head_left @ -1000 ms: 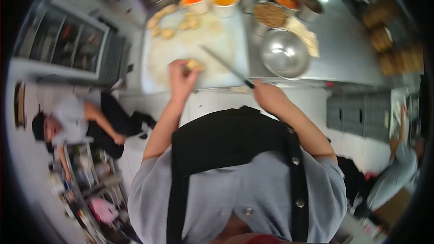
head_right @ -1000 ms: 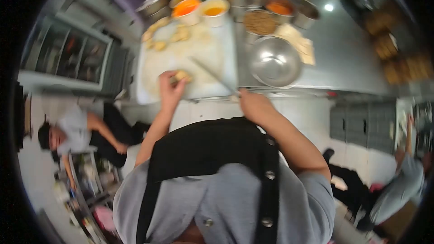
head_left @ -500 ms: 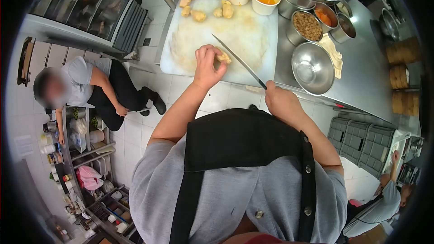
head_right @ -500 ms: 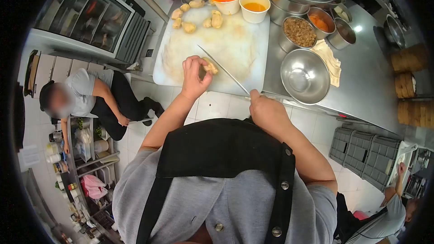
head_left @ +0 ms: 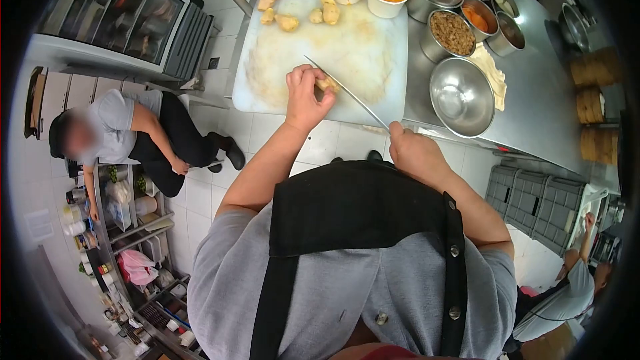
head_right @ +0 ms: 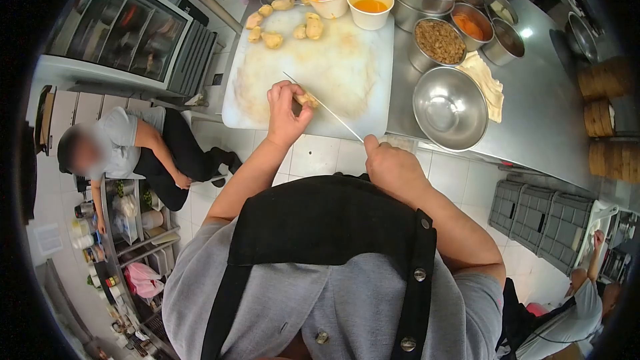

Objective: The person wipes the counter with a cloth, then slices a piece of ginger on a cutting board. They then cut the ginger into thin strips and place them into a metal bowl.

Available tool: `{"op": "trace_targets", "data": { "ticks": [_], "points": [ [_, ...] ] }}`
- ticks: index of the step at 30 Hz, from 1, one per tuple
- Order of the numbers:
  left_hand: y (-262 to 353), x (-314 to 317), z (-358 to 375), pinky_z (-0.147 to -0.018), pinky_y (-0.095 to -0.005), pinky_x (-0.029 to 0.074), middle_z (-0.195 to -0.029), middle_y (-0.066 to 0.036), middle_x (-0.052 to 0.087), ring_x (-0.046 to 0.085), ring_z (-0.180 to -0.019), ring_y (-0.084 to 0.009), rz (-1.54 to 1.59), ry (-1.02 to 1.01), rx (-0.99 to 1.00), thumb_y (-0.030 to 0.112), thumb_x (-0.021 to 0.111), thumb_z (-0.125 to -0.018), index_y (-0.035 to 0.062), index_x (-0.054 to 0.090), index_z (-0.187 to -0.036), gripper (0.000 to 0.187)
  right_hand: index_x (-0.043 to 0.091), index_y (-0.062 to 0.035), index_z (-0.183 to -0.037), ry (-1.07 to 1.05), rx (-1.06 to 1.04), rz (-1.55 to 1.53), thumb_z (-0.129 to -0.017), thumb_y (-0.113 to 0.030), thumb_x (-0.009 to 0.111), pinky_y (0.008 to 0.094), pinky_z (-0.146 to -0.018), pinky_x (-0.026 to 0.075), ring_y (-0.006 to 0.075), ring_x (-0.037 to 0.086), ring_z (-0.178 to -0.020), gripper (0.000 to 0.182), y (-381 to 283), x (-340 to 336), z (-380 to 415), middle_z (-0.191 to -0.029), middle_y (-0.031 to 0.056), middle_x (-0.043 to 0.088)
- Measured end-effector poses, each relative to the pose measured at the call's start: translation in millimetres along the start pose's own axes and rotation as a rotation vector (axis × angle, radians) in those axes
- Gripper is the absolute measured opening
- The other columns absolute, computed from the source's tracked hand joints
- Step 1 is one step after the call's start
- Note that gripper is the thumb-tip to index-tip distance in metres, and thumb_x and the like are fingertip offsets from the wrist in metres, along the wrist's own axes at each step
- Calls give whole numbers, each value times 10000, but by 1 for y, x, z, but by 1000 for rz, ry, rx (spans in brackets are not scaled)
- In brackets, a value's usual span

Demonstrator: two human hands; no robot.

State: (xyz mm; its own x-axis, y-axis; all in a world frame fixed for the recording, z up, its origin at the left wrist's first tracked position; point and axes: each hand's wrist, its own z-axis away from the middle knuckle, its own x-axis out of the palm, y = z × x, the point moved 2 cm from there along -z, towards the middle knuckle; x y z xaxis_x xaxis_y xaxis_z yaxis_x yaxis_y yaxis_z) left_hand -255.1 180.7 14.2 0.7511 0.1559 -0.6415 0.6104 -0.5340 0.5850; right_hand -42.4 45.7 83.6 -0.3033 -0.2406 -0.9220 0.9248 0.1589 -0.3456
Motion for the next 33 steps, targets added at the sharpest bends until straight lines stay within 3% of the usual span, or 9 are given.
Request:
{"op": "trace_targets", "data": {
  "ticks": [8, 14, 20, 23, 33],
  "points": [
    [-3, 1, 0, -901, -414, 397, -1078, -135, 482, 422, -1015, -338, 11, -15, 7, 83, 674, -671, 68, 549, -954, 309, 472, 17, -950, -113, 40, -39, -833, -43, 494, 486, -618, 514, 391, 640, -686, 134, -9, -4, -16, -760, 222, 626],
    [-3, 0, -1, -900, -418, 397, -1076, -137, 480, 424, -1018, -337, 32, -34, -4, 72, 678, -669, 69, 542, -963, 324, 469, 26, -950, -55, -26, -59, -832, -16, 488, 491, -639, 514, 390, 648, -713, 127, -16, 3, -43, -769, 216, 636],
    [0, -2, -1, -841, -391, 405, -1053, -141, 483, 440, -961, -311, 23, -3, 39, 49, 653, -677, 62, 522, -975, 326, 476, 28, -957, -109, 36, -94, -850, -27, 468, 490, -660, 513, 399, 647, -731, 120, -22, 6, -73, -779, 217, 637],
    [-2, -2, -1, -836, -387, 407, -1052, -141, 479, 442, -958, -308, 1, -10, 49, 44, 654, -672, 60, 519, -976, 333, 476, 23, -961, -40, 12, -82, -856, -42, 471, 485, -656, 512, 401, 645, -732, 124, -18, 5, -54, -776, 214, 632],
    [-2, -2, -2, -826, -379, 413, -1044, -137, 479, 448, -950, -303, 11, 0, 55, 27, 662, -661, 55, 525, -962, 332, 452, 2, -958, -116, 70, -19, -867, -103, 511, 488, -588, 510, 385, 643, -682, 151, -12, -9, -10, -773, 217, 617]
  ]
}}
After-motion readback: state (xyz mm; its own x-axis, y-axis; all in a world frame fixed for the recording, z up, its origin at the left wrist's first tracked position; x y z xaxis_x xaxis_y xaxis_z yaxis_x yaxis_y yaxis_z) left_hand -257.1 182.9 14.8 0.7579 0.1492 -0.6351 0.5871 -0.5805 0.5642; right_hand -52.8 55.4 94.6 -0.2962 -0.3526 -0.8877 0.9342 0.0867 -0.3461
